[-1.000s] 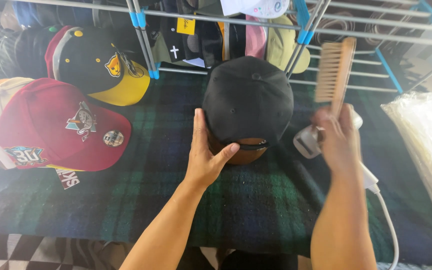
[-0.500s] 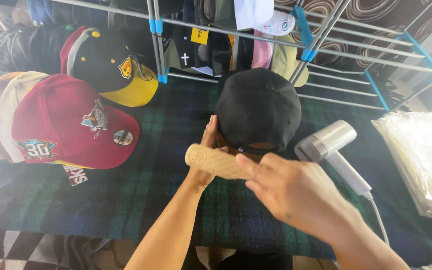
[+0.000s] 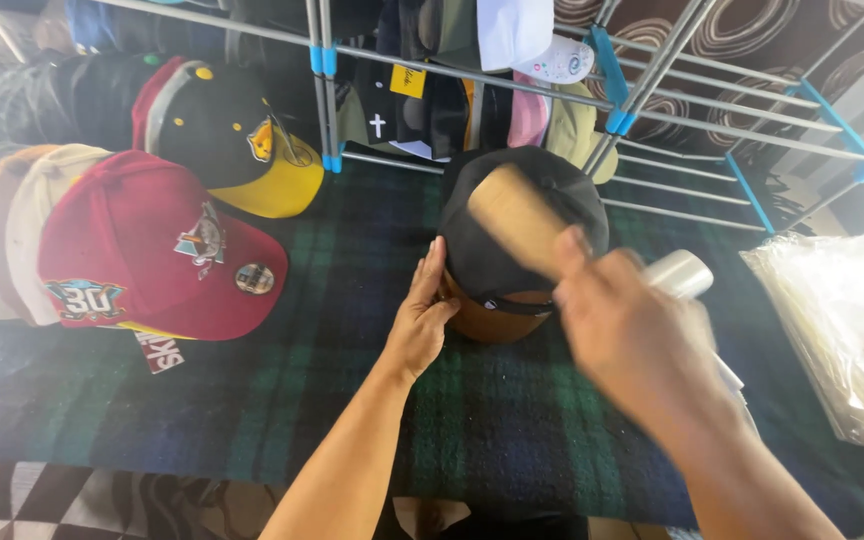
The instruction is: Cleaning and detailing a black baseball cap using a brush and a hair dryer.
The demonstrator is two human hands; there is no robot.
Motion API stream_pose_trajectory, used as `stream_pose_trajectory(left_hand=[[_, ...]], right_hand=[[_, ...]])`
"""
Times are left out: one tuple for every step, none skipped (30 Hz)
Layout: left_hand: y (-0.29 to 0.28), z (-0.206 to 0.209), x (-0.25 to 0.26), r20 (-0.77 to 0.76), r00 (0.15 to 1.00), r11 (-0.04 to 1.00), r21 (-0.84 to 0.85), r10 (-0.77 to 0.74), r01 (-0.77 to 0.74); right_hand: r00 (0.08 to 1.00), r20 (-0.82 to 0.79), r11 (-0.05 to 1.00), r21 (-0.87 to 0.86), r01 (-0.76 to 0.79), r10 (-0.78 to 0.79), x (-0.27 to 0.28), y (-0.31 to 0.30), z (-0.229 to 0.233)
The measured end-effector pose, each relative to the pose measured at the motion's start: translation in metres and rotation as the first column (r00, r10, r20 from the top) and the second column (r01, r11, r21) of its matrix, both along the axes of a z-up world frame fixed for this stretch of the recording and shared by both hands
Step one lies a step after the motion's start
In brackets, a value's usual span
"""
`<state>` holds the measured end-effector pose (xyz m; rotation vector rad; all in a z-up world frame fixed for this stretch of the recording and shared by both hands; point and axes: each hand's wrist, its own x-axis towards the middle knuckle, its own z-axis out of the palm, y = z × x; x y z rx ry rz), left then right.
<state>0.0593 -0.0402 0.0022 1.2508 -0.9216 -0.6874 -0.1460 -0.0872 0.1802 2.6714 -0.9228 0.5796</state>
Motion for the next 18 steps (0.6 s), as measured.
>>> stream_pose_trajectory(left_hand=[[-0.007, -0.006, 0.003, 0.045, 0.999, 0.998, 0.053, 0.015, -0.017], [-0.015, -0.013, 0.006, 0.090, 0.996, 0.994, 0.105, 0.027, -0.036], [-0.013, -0.011, 0.006, 0.088, 0.996, 0.994, 0.105, 0.024, -0.033], [-0.010, -0.010, 0.006, -0.109, 0.994, 0.993, -0.122, -0.007, -0.007], [-0.005, -0.011, 0.006, -0.295, 0.952, 0.940, -0.339, -0.075, -0.031], [0.005, 0.009, 0.003, -0.303, 0.950, 0.942, -0.334, -0.071, -0.036], [0.015, 0.031, 0.002, -0.561, 0.827, 0.967, -0.232, -0.043, -0.107], [0.024, 0.054, 0.001, -0.771, 0.636, 0.982, -0.114, 0.006, -0.148], [0.022, 0.049, 0.006, -0.771, 0.637, 0.982, -0.116, 0.006, -0.149], [0.020, 0.045, 0.011, -0.860, 0.506, 0.972, -0.171, -0.066, -0.164], [0.019, 0.037, 0.015, -0.923, 0.358, 0.957, -0.219, -0.140, -0.190], [0.023, 0.042, 0.018, -0.924, 0.355, 0.957, -0.218, -0.139, -0.193], [0.026, 0.045, 0.019, -0.916, 0.375, 0.965, -0.211, -0.139, -0.158], [0.029, 0.048, 0.021, -0.908, 0.395, 0.971, -0.204, -0.141, -0.123], [0.029, 0.048, 0.022, -0.910, 0.392, 0.971, -0.199, -0.135, -0.129], [0.030, 0.048, 0.022, -0.901, 0.414, 0.977, -0.190, -0.133, -0.101], [0.028, 0.050, 0.022, -0.888, 0.440, 0.981, -0.183, -0.137, -0.064], [0.030, 0.047, 0.023, -0.887, 0.440, 0.982, -0.181, -0.136, -0.062]], right_hand=[[0.965, -0.230, 0.991, 0.077, -0.107, 0.122, 0.001, 0.012, -0.004], [0.864, -0.436, 0.966, 0.175, -0.192, 0.251, 0.001, 0.023, -0.009], [0.864, -0.438, 0.966, 0.175, -0.189, 0.249, 0.000, 0.019, -0.007], [0.892, -0.350, 0.957, 0.061, -0.285, 0.288, -0.001, 0.016, -0.007], [0.901, -0.266, 0.927, -0.058, -0.370, 0.343, -0.002, 0.015, -0.007], [0.898, -0.272, 0.926, -0.051, -0.373, 0.347, -0.001, 0.007, -0.003], [0.966, -0.200, 0.979, -0.081, -0.185, 0.165, 0.002, -0.001, 0.001], [0.993, -0.120, 0.995, -0.096, 0.011, -0.022, 0.004, -0.008, 0.007], [0.993, -0.119, 0.995, -0.097, 0.010, -0.022, 0.003, 0.000, -0.006], [0.955, -0.262, 0.956, -0.218, -0.197, 0.137, 0.002, 0.008, -0.018], [0.870, -0.415, 0.862, -0.300, -0.408, 0.268, 0.001, 0.016, -0.032], [0.868, -0.418, 0.862, -0.297, -0.411, 0.269, 0.001, 0.015, -0.034], [0.882, -0.361, 0.841, -0.334, -0.425, 0.303, 0.000, 0.013, -0.037], [0.892, -0.303, 0.820, -0.372, -0.435, 0.336, 0.000, 0.012, -0.039], [0.889, -0.306, 0.819, -0.366, -0.441, 0.342, -0.001, 0.011, -0.044], [0.897, -0.317, 0.819, -0.392, -0.419, 0.307, -0.002, 0.011, -0.048], [0.909, -0.323, 0.819, -0.422, -0.389, 0.264, -0.003, 0.010, -0.051], [0.909, -0.322, 0.821, -0.421, -0.386, 0.263, -0.003, 0.013, -0.054]])
